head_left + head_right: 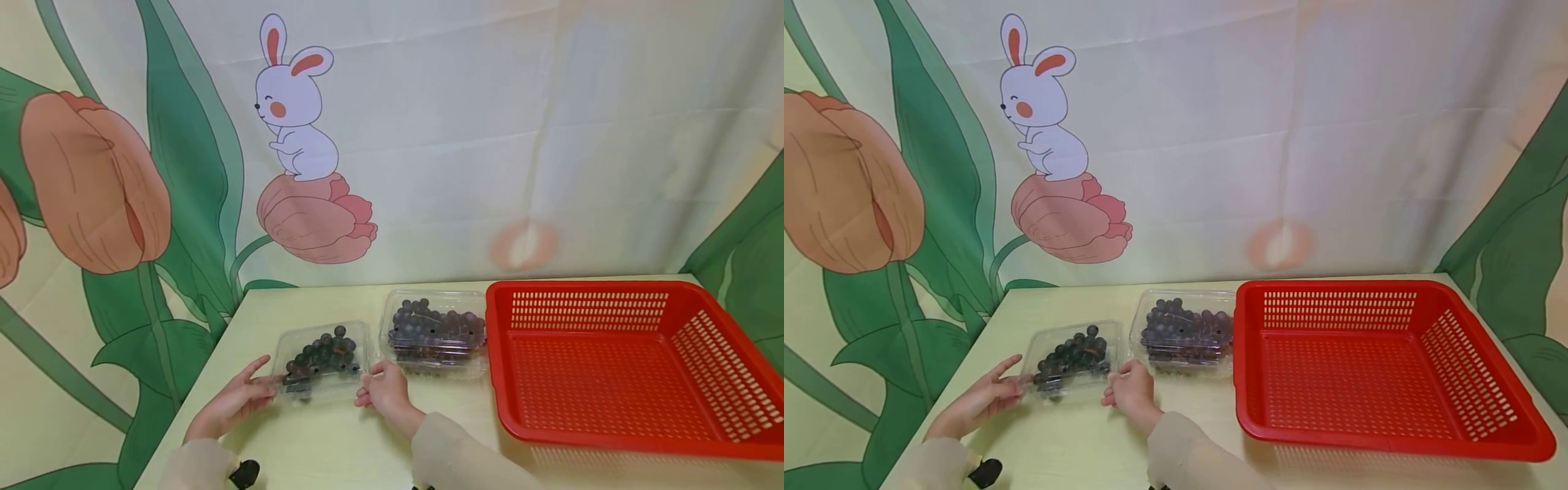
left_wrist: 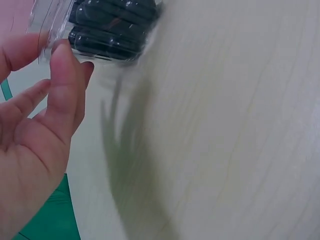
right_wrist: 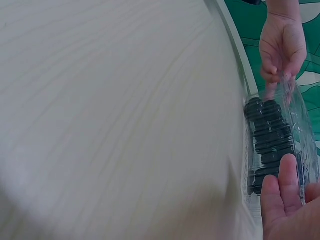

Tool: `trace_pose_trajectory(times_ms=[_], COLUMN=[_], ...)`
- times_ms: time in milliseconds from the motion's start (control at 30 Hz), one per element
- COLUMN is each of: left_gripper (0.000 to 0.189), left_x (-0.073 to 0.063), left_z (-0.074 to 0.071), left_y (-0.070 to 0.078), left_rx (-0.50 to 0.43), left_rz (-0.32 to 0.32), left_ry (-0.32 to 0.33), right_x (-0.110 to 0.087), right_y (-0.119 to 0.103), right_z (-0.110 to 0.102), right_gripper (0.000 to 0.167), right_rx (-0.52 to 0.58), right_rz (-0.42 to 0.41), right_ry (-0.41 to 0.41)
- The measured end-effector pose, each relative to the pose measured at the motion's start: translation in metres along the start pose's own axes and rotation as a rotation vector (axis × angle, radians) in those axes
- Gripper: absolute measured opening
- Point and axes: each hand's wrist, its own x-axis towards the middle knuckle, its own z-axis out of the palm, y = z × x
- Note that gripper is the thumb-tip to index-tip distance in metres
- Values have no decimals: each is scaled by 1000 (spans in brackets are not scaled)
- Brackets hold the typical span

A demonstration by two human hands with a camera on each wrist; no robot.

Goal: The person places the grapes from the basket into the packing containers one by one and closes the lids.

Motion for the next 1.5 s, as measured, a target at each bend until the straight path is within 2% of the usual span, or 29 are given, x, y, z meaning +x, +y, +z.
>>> trace_pose_trajectory(times_ms=[233, 500, 667, 833, 933, 1100, 1200, 1333, 1500], left_gripper=[65, 57, 52, 49, 47, 42, 40, 41, 41], left_x=[8, 15, 18, 19, 20, 25, 30, 38, 45], left_z=[8, 16, 21, 25, 26, 28, 30, 34, 41], left_y=[5, 9, 11, 15, 19, 35, 49, 69, 87], left_rx=[61, 109, 144, 178, 231, 385, 460, 557, 676], left_rz=[35, 62, 77, 60, 62, 130, 174, 236, 300], left_ry=[130, 237, 282, 307, 355, 496, 554, 585, 589], right_x=[-1, -1, -3, -4, -6, -11, -16, -22, -29], right_y=[-2, -2, -3, -3, -3, -9, -19, -39, -69], right_z=[-1, -1, -2, -3, -4, -3, -3, -7, -18], right_gripper=[13, 14, 14, 15, 17, 22, 25, 25, 19], right_rx=[7, 20, 26, 28, 34, 36, 36, 45, 22], right_rz=[5, -2, 12, 20, 34, 52, 61, 57, 6], right_ry=[18, 10, 4, 5, 7, 25, 9, -44, -84])
